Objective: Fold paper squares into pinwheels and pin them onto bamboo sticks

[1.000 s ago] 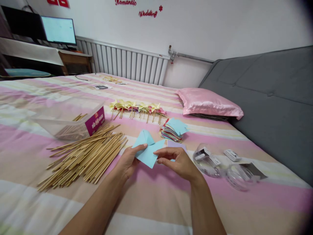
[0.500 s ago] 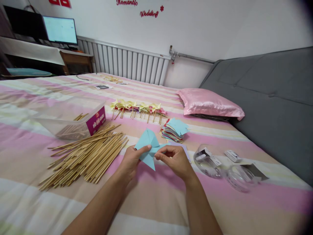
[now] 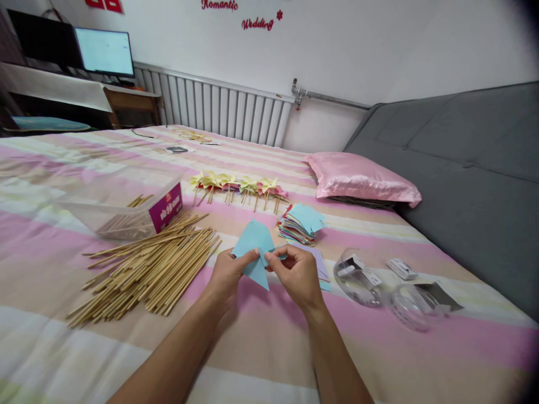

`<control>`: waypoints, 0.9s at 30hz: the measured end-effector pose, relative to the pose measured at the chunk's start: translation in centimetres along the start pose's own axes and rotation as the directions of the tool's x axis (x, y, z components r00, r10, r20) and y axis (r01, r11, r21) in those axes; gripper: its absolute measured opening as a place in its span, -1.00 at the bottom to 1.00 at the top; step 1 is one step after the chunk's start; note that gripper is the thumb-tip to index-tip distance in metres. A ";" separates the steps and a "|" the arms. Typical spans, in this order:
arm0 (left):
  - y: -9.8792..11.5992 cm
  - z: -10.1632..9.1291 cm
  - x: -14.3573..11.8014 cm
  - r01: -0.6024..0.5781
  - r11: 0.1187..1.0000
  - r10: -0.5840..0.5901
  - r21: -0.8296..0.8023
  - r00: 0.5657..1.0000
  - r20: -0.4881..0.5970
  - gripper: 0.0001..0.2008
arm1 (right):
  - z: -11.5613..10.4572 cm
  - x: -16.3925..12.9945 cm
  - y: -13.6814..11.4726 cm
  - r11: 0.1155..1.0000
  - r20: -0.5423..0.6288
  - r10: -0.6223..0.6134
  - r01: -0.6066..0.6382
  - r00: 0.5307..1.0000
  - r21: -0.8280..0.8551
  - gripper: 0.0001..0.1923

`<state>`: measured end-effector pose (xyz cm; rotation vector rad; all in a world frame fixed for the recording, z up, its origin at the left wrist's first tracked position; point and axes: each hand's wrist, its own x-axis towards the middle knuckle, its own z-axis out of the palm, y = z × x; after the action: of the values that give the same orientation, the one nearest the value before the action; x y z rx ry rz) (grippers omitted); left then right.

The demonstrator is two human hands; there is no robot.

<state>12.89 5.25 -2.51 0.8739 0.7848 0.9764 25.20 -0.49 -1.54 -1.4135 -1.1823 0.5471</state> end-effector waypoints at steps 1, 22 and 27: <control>0.0 0.0 0.0 -0.001 1.000 0.001 -0.001 1.000 0.004 -0.74 | 0.1 0.0 0.0 1.000 -0.015 0.003 -0.003 1.000 -0.002 -0.79; -0.3 0.0 0.0 -0.031 0.999 0.029 0.034 0.998 0.054 -0.77 | 0.6 0.1 0.9 0.996 -0.056 0.073 -0.069 0.996 0.061 -0.73; -0.4 -0.1 0.0 -0.032 0.999 0.030 0.042 0.998 0.058 -0.79 | 0.6 0.1 1.1 0.995 -0.054 0.081 -0.077 0.995 0.068 -0.72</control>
<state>12.90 5.17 -2.88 0.9491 0.7475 0.9608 25.14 0.05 -2.64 -1.4146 -1.0580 0.5923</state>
